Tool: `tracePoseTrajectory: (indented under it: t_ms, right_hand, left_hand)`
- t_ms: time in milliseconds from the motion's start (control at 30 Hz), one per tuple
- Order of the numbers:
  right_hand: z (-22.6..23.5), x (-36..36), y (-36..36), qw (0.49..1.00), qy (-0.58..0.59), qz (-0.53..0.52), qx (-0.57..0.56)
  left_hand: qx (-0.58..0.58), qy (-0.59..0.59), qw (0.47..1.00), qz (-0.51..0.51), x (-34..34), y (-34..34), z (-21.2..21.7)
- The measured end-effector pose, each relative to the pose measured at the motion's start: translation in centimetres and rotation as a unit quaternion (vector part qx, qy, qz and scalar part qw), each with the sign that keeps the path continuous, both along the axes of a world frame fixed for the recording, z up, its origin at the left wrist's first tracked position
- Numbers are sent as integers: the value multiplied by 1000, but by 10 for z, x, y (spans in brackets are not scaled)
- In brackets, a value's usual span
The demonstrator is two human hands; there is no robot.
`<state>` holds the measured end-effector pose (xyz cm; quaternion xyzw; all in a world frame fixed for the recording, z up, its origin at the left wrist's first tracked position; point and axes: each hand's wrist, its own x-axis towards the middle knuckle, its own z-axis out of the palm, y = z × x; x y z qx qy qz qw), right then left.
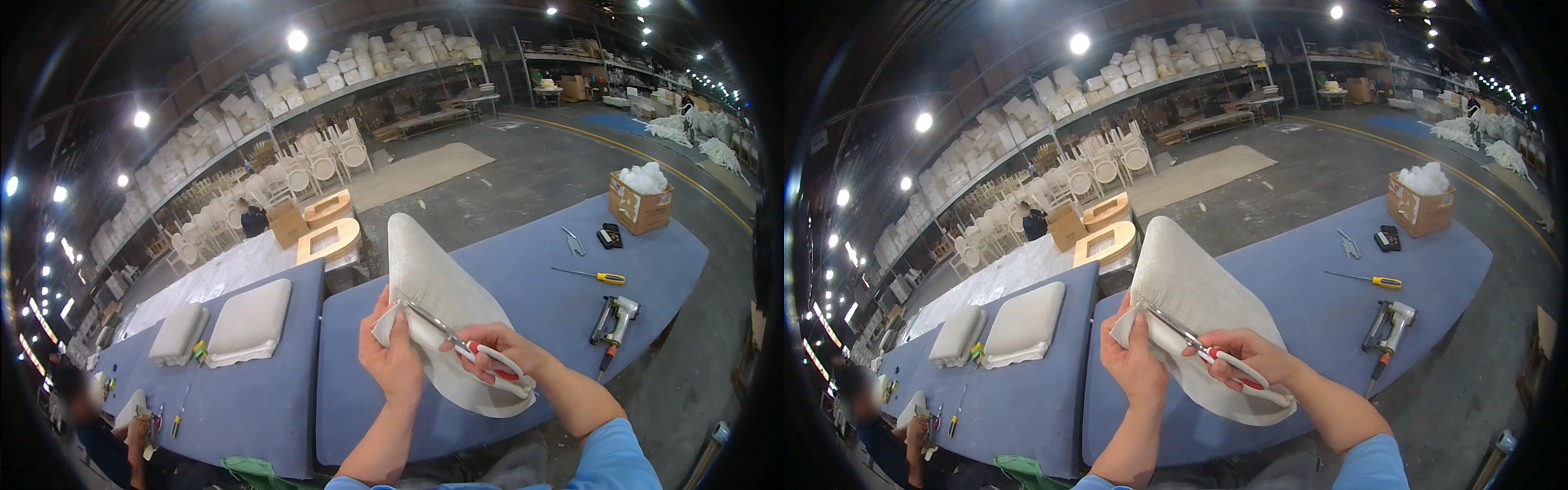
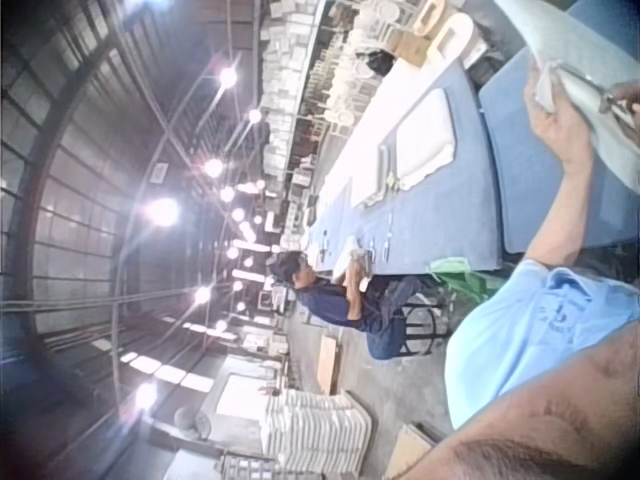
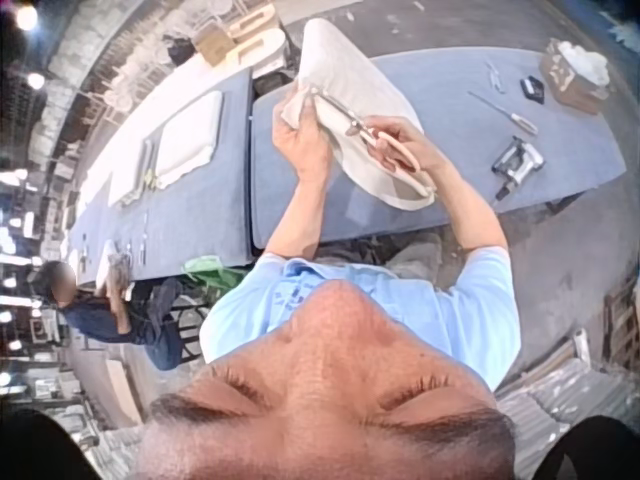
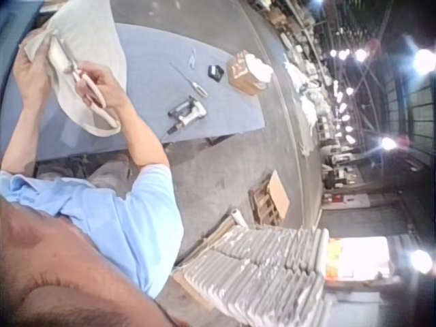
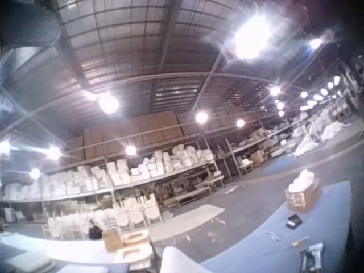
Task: The person uses a utility knife to trim the edges of a white fabric-covered cushion on a workbench, then switches to scissors to trim the fabric along the sides and corners. The person stacks the finished cushion with others and continues trimming another cushion.
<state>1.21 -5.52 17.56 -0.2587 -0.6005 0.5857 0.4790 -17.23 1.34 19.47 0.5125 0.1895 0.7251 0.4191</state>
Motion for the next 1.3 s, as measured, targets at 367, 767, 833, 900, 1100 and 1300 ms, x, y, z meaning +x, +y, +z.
tracePoseTrajectory:
  t_ms: [367,767,833,900,1100,1300]
  right_hand:
    - [5,12,-7,1000,-3,15,-18]
    - [-8,6,-10,999,27,7,-35]
    - [-11,3,-9,999,40,12,-24]
    - [-16,1,-7,998,55,25,-12]
    - [-17,-1,-9,998,63,22,-9]
    - [-20,-6,-8,999,52,1,-13]
  left_hand:
    - [46,18,996,-68,-3,3,-14]
    - [90,29,985,-144,-18,7,-30]
    - [65,55,985,-150,-26,8,-43]
    - [65,75,985,-143,-29,10,-47]
    - [11,-5,980,-198,-27,1,-40]
    - [12,-43,971,-233,-27,3,-36]
